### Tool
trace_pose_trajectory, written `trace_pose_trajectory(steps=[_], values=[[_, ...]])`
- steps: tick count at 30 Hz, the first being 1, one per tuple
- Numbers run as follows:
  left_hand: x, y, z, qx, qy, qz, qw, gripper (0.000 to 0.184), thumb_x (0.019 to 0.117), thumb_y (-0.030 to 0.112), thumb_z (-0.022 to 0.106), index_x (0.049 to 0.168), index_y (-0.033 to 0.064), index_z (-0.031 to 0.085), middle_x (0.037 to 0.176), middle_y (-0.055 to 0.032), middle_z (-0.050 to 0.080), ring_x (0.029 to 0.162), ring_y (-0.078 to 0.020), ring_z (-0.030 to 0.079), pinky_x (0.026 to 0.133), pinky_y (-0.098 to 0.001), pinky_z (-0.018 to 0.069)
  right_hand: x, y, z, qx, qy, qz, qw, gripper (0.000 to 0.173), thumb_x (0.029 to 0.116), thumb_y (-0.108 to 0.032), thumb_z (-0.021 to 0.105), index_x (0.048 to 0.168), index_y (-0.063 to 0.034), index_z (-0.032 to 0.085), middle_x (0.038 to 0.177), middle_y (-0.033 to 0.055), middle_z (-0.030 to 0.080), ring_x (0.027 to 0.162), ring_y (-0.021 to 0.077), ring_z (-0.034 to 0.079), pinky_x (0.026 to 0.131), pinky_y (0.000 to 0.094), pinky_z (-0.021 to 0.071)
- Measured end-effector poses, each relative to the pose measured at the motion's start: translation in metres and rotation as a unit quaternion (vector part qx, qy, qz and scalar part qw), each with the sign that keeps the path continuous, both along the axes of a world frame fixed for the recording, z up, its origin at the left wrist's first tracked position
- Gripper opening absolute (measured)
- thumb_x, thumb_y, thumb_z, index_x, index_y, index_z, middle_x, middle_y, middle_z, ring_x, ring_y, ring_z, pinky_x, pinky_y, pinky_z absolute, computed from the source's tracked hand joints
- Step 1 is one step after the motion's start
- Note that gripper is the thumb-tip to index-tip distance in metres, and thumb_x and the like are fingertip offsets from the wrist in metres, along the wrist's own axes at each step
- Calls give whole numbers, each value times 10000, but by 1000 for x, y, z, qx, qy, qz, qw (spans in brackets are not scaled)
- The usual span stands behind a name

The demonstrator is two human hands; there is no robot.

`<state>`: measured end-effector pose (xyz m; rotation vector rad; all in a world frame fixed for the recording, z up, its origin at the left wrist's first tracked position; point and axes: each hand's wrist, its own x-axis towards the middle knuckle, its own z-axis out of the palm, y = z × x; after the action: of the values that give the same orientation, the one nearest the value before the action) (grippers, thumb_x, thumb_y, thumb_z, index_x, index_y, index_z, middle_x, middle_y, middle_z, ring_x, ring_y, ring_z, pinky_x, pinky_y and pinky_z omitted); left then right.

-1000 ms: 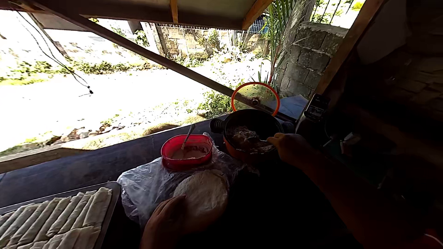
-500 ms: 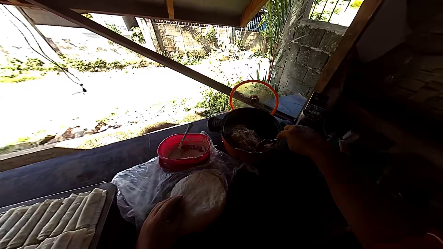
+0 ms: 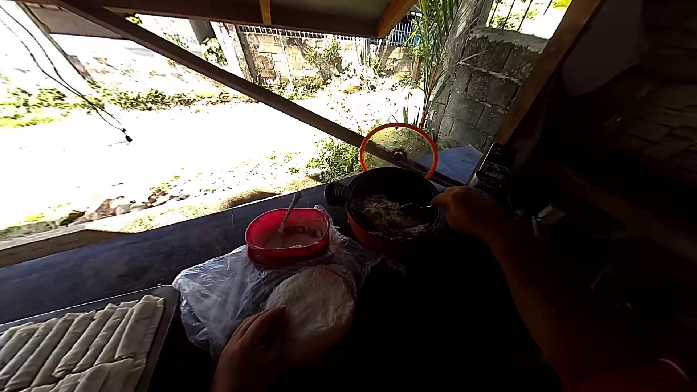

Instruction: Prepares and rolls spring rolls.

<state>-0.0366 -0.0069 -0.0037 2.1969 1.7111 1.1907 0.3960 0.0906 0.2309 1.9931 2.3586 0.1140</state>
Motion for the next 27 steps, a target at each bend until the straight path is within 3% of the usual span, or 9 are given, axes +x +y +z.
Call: trace_pose_trajectory(steps=[4, 8, 18, 27], values=[[0, 0, 1, -2, -2, 2, 1000, 290, 958, 328, 618, 1103, 125, 766, 1090, -38, 755, 1078, -166, 697, 969, -369, 552, 3, 11, -23, 47, 48, 41, 997, 289, 1020, -111, 562, 1211, -217, 751, 1044, 74, 703, 958, 259, 702, 817, 499, 591], [0, -1, 0, 1, -2, 1, 1000, 301, 958, 335, 609, 1105, 121, 762, 1088, -35, 753, 1082, -166, 694, 970, -372, 552, 8, 8, -19, 38, 32, 68, 996, 261, 1026, -137, 563, 1168, -226, 764, 1003, 54, 694, 928, 235, 694, 793, 476, 590], [-1, 1, -1, 2, 0, 2, 1000, 292, 957, 326, 612, 1111, 128, 762, 1092, -26, 754, 1083, -151, 690, 970, -353, 549, 3, 6, -19, -89, 12, 46, 995, 304, 1051, -124, 497, 1238, -195, 726, 1123, 66, 688, 1050, 246, 681, 903, 494, 569], [0, 0, -1, 4, -5, 0, 1000, 283, 959, 321, 614, 1109, 131, 762, 1096, -13, 753, 1089, -136, 687, 980, -340, 545, -10, 0, -9, -126, -21, 53, 990, 301, 1054, -122, 487, 1263, -175, 698, 1149, 77, 676, 1092, 256, 669, 934, 499, 556]])
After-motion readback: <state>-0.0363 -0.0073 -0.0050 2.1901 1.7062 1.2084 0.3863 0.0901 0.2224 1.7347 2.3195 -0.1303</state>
